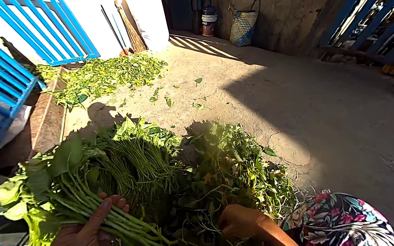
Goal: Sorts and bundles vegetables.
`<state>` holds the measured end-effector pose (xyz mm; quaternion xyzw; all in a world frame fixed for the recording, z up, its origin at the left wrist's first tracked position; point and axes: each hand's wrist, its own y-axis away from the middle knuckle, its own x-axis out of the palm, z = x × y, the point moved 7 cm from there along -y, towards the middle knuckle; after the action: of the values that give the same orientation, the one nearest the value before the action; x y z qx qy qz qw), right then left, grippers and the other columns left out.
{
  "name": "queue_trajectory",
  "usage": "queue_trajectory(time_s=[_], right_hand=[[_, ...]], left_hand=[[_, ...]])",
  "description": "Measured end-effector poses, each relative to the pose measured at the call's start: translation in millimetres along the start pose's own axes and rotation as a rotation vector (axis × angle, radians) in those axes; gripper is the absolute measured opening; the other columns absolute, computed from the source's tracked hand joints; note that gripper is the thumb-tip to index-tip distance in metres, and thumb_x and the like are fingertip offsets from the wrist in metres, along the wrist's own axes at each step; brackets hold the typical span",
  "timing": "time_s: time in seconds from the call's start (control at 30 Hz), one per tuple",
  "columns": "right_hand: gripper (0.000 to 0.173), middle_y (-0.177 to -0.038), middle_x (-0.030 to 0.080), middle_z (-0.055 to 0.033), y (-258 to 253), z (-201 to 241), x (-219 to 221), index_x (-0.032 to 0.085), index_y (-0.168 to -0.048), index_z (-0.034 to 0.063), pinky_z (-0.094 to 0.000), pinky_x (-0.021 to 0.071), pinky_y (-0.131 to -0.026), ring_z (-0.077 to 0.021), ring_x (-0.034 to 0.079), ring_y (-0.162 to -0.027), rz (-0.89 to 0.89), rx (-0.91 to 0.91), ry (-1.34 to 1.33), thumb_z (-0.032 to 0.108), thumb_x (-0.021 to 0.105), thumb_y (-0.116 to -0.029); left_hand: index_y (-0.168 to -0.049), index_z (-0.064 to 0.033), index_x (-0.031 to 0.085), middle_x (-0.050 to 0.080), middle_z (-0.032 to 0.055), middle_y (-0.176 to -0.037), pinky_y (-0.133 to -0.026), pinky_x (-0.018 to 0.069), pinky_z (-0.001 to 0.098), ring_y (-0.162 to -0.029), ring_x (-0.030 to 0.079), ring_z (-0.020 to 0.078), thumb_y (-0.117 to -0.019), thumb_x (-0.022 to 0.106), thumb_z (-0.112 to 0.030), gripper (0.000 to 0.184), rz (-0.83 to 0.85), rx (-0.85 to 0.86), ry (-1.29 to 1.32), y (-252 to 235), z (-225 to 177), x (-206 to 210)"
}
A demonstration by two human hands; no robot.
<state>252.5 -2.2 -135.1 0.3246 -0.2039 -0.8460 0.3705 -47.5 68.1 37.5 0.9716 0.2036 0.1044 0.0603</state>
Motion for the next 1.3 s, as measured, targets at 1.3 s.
queue_trajectory(time_s=[1.3], right_hand=[[0.065, -0.148, 0.052, -0.0239, -84, -166, -39, 0.054, -0.147, 0.0110, -0.0625, 0.0407, -0.111, -0.0411, 0.048, -0.139, -0.518, 0.717, -0.370, 0.047, 0.062, -0.0936]], left_hand=[[-0.113, -0.0009, 0.055, 0.072, 0.0088, -0.082, -0.066, 0.0656, 0.0391, -0.070, 0.074, 0.0217, -0.1012, 0.053, 0.006, 0.013, 0.079, -0.084, 0.031, 2, 15, 10]])
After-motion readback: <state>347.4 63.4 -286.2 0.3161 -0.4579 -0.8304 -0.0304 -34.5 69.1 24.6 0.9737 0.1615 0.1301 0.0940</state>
